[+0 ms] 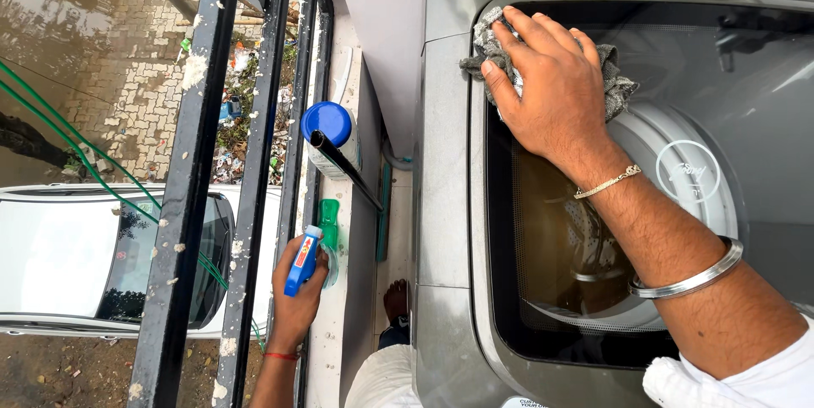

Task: The person cleans a washing machine by spraying cleaning liquid onto the glass lid and frame and wiping it with a cloth.

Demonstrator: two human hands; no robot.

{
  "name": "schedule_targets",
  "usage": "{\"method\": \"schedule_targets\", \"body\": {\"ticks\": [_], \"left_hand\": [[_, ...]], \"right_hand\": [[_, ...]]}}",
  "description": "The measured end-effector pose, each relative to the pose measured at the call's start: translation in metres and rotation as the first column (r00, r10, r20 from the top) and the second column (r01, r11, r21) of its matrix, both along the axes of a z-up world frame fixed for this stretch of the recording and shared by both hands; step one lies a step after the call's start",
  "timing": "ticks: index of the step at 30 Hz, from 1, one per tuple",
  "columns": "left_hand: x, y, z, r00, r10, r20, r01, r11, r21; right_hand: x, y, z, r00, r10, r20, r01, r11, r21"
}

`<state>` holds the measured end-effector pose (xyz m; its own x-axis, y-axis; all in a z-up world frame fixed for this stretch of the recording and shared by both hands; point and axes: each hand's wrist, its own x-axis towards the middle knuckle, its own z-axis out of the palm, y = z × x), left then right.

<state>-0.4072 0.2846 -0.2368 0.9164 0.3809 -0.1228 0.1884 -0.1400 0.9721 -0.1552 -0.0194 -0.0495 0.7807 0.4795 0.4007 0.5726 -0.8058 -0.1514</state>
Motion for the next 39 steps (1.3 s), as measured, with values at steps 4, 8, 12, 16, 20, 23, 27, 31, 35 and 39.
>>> {"method": "schedule_targets", "body": {"ticks": [4,8,12,16,20,23,27,31,35,39], "left_hand": [[-0.004,0.008,-0.003,0.999,0.015,0.033,-0.012,0.996,-0.092],[-0.015,0.011,-0.002,0.999,-0.008,-0.034,0.007,1.0,-0.021],[-0.025,0.008,-0.007,0.992,-0.002,-0.126,0.0,1.0,-0.012],[-0.025,0.005,-0.021,0.98,0.0,-0.199,0.005,1.0,0.026],[-0.018,0.014,-0.031,0.996,0.012,-0.087,-0.011,1.0,0.018],[-0.007,0.013,-0.034,0.998,0.014,-0.06,-0.01,0.998,0.059],[-0.001,0.008,-0.031,0.999,0.032,-0.041,-0.025,0.987,0.159],[-0.005,-0.001,-0.03,0.996,0.085,-0.018,-0.081,0.986,0.143],[-0.008,-0.009,-0.031,0.991,0.117,-0.064,-0.108,0.985,0.134],[-0.008,-0.013,-0.032,0.984,0.143,-0.107,-0.124,0.978,0.169]], "right_hand": [[0.0,0.001,0.0,1.0,-0.002,-0.01,0.002,1.0,0.011],[0.0,0.002,-0.001,1.0,-0.003,-0.005,0.003,1.0,0.016],[0.0,0.0,-0.003,1.0,0.0,-0.014,0.0,1.0,0.008],[0.001,0.0,-0.003,1.0,0.007,-0.016,-0.006,1.0,0.021],[0.0,0.002,-0.001,0.999,0.018,-0.032,-0.018,1.0,0.003],[-0.009,0.002,0.002,0.998,0.033,-0.059,-0.034,0.999,-0.005],[-0.032,0.001,0.008,0.993,0.064,-0.094,-0.065,0.998,-0.013],[-0.063,0.0,0.012,0.987,0.092,-0.131,-0.095,0.995,-0.013],[-0.09,-0.003,0.015,0.983,0.107,-0.151,-0.113,0.993,-0.031],[-0.109,-0.006,0.015,0.979,0.118,-0.165,-0.127,0.991,-0.044]]}}
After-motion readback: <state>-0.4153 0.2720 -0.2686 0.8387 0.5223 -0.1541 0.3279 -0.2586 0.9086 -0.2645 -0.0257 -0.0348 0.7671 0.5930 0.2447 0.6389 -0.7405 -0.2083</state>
